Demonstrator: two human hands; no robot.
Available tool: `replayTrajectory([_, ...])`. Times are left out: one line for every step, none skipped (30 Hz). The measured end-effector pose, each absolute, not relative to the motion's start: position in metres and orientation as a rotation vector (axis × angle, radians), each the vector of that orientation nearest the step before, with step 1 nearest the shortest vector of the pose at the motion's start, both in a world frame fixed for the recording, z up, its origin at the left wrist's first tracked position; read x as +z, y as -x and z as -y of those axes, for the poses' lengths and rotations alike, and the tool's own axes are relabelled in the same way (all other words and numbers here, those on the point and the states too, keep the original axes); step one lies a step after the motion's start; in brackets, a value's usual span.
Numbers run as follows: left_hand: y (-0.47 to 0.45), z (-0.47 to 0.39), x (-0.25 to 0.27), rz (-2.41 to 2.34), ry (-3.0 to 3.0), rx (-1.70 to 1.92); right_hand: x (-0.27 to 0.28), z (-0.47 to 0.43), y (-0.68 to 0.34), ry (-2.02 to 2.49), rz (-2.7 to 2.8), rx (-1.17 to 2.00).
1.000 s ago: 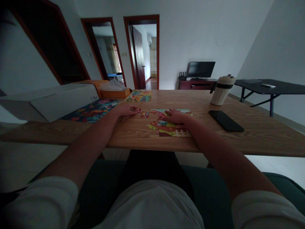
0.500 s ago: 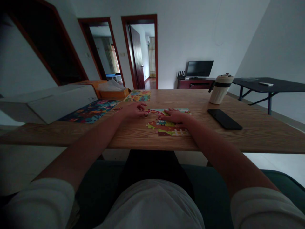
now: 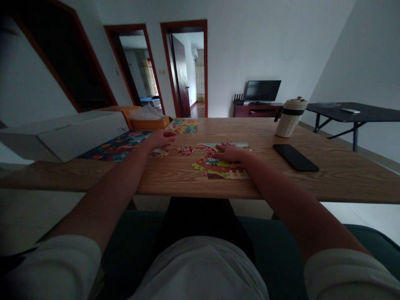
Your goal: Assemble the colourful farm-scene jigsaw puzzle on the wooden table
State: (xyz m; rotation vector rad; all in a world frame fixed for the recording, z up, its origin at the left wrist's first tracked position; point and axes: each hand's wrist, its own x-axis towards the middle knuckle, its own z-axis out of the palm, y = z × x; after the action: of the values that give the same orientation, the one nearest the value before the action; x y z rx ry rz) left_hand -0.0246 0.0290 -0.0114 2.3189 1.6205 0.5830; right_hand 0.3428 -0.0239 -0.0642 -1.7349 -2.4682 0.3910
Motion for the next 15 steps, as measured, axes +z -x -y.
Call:
replayTrajectory([0.034,-0.034,-0.012,-1.725,-2.269,0.628,-0.064,0.024,-0.343,1.727,2.473,0.388])
replayTrajectory([0.042,-0.038,-0.014,-1.814,-2.224,0.639,-0.065,0.024,-0.343,1.723,2.475,0.384])
replayTrajectory([0.048,-0.041,-0.017,-1.873,-2.191,0.623,-0.065,0.024,-0.343,1.722,2.477,0.381])
replayTrajectory([0.053,-0.044,-0.019,-1.905,-2.169,0.596,-0.065,0.024,-0.343,1.724,2.479,0.378])
replayTrajectory([0.055,-0.046,-0.022,-1.910,-2.164,0.556,-0.065,0.024,-0.342,1.730,2.478,0.374])
replayTrajectory([0.055,-0.048,-0.024,-1.897,-2.177,0.507,-0.065,0.024,-0.342,1.736,2.477,0.371])
replayTrajectory([0.054,-0.049,-0.026,-1.882,-2.201,0.447,-0.065,0.024,-0.342,1.741,2.476,0.371])
replayTrajectory([0.052,-0.050,-0.028,-1.870,-2.232,0.386,-0.065,0.024,-0.342,1.744,2.475,0.373])
replayTrajectory([0.048,-0.050,-0.030,-1.860,-2.266,0.332,-0.064,0.025,-0.341,1.748,2.473,0.377])
replayTrajectory([0.045,-0.051,-0.031,-1.854,-2.294,0.291,-0.064,0.025,-0.341,1.752,2.473,0.380])
replayTrajectory([0.042,-0.052,-0.032,-1.850,-2.310,0.272,-0.064,0.025,-0.341,1.757,2.474,0.382])
replayTrajectory([0.040,-0.053,-0.033,-1.843,-2.306,0.281,-0.063,0.026,-0.341,1.763,2.476,0.381])
replayTrajectory([0.039,-0.055,-0.033,-1.833,-2.279,0.310,-0.063,0.026,-0.341,1.769,2.477,0.377])
replayTrajectory([0.039,-0.056,-0.034,-1.817,-2.237,0.352,-0.063,0.026,-0.341,1.773,2.478,0.372])
replayTrajectory([0.041,-0.058,-0.034,-1.800,-2.190,0.403,-0.062,0.027,-0.341,1.773,2.479,0.370])
